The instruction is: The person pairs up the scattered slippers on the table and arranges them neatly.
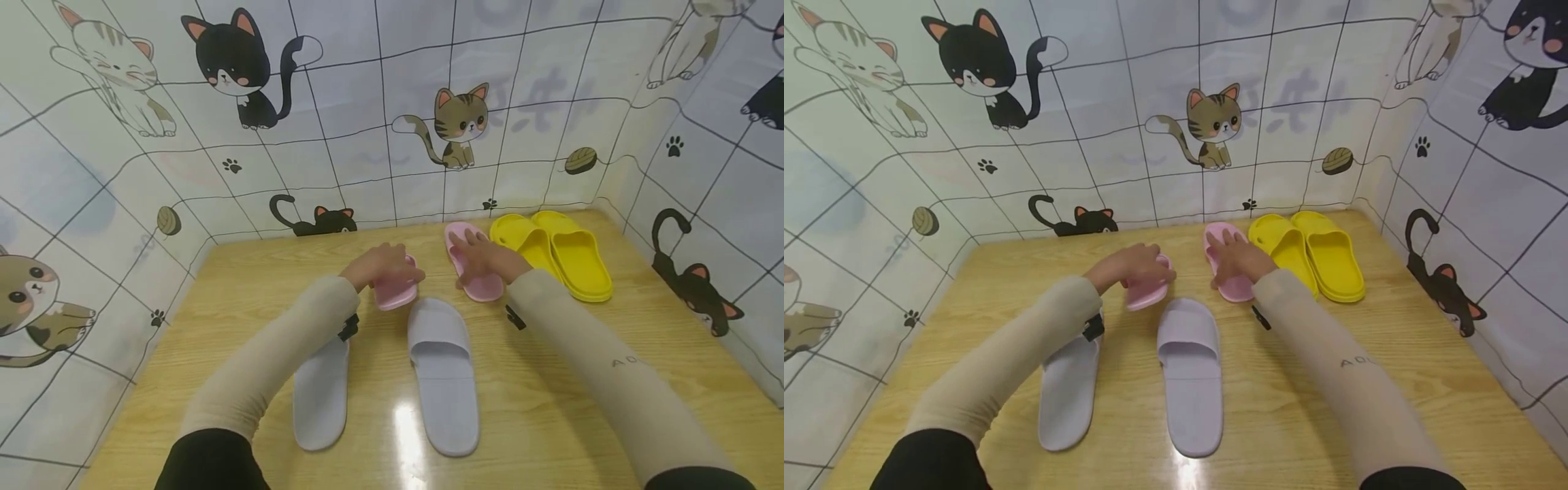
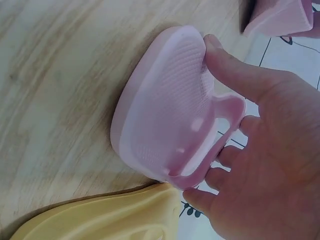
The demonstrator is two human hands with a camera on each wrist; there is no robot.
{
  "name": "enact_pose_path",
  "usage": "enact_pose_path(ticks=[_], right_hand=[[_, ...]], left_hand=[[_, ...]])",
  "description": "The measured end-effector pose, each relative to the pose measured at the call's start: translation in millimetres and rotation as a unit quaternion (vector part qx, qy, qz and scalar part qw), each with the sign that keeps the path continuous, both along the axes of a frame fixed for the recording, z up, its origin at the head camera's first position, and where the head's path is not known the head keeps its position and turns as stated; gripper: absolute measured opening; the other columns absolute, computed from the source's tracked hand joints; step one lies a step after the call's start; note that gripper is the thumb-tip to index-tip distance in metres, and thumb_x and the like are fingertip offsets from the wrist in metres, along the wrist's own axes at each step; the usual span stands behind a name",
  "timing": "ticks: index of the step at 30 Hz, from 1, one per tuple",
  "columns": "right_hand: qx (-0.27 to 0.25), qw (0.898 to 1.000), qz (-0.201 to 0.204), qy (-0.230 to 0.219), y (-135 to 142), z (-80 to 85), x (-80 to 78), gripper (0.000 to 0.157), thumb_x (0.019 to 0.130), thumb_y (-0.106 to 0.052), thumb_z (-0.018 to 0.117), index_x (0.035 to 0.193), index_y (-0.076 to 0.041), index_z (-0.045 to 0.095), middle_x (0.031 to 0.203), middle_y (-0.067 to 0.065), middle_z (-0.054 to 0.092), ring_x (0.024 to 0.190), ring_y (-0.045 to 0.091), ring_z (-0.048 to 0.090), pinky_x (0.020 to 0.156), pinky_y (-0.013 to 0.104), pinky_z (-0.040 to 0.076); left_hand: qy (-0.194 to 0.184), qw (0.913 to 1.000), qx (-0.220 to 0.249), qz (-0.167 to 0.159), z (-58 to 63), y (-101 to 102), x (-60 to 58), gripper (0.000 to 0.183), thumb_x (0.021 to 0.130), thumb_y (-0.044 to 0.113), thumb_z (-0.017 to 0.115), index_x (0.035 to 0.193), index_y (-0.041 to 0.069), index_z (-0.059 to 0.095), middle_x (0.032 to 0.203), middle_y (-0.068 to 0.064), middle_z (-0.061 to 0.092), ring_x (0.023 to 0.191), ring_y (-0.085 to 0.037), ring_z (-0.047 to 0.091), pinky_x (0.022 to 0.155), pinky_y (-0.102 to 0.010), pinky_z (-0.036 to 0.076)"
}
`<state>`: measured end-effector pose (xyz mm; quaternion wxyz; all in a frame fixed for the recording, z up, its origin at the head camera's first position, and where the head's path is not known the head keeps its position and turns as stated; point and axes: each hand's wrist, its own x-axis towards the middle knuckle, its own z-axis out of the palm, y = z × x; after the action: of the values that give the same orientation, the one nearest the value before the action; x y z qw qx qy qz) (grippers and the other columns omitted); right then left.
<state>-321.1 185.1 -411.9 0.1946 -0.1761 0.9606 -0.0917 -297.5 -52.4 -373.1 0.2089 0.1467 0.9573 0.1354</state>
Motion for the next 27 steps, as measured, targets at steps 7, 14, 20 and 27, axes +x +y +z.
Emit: enact_pose_path(ticks=[7, 14, 20, 27], right_hand=[[-0.027, 0.999, -0.005, -0.036, 2.7, 5.8, -4.1, 0.113, 0.086, -0.034, 0.08, 0.167, -0.016, 0.004, 0.171, 0.026, -0.008, 0.158, 0.05, -0.006, 0.12, 0.077, 0.006], [-0.017, 0.997, -0.012, -0.075, 5.9, 12.2, -1.3, 0.124, 0.078, -0.021, 0.084, 0.167, -0.02, -0.002, 0.172, 0.022, -0.012, 0.159, 0.046, -0.009, 0.123, 0.073, 0.007], [-0.013, 0.999, -0.012, -0.042, 3.8, 11.3, -1.0, 0.126, 0.076, -0.019, 0.087, 0.168, -0.018, 0.0, 0.172, 0.024, -0.008, 0.159, 0.048, -0.005, 0.121, 0.076, 0.01], [-0.033, 0.998, -0.032, -0.037, 3.7, 8.3, 0.2, 0.128, 0.074, -0.016, 0.09, 0.168, -0.02, 0.002, 0.172, 0.023, -0.009, 0.159, 0.048, -0.006, 0.121, 0.075, 0.009]], left_hand=[[0.06, 0.9981, -0.006, -0.012, -6.7, 19.6, -15.3, 0.059, 0.09, 0.051, 0.065, 0.132, 0.01, 0.059, 0.118, -0.013, 0.061, 0.098, -0.023, 0.061, 0.071, -0.031, 0.055], [0.087, 0.996, -0.015, 0.009, -22.9, 43.1, -29.6, 0.056, 0.089, 0.054, 0.068, 0.129, 0.015, 0.059, 0.128, -0.013, 0.055, 0.109, -0.029, 0.058, 0.082, -0.037, 0.055], [0.119, 0.9923, -0.027, 0.022, -33.3, 56.7, -40.5, 0.054, 0.089, 0.056, 0.071, 0.125, 0.018, 0.058, 0.132, -0.012, 0.056, 0.118, -0.033, 0.056, 0.092, -0.041, 0.054], [0.155, 0.9865, -0.053, 0.008, -44.9, 68.1, -48.0, 0.066, 0.089, 0.053, 0.071, 0.138, 0.013, 0.051, 0.138, -0.017, 0.053, 0.123, -0.04, 0.055, 0.102, -0.049, 0.051]])
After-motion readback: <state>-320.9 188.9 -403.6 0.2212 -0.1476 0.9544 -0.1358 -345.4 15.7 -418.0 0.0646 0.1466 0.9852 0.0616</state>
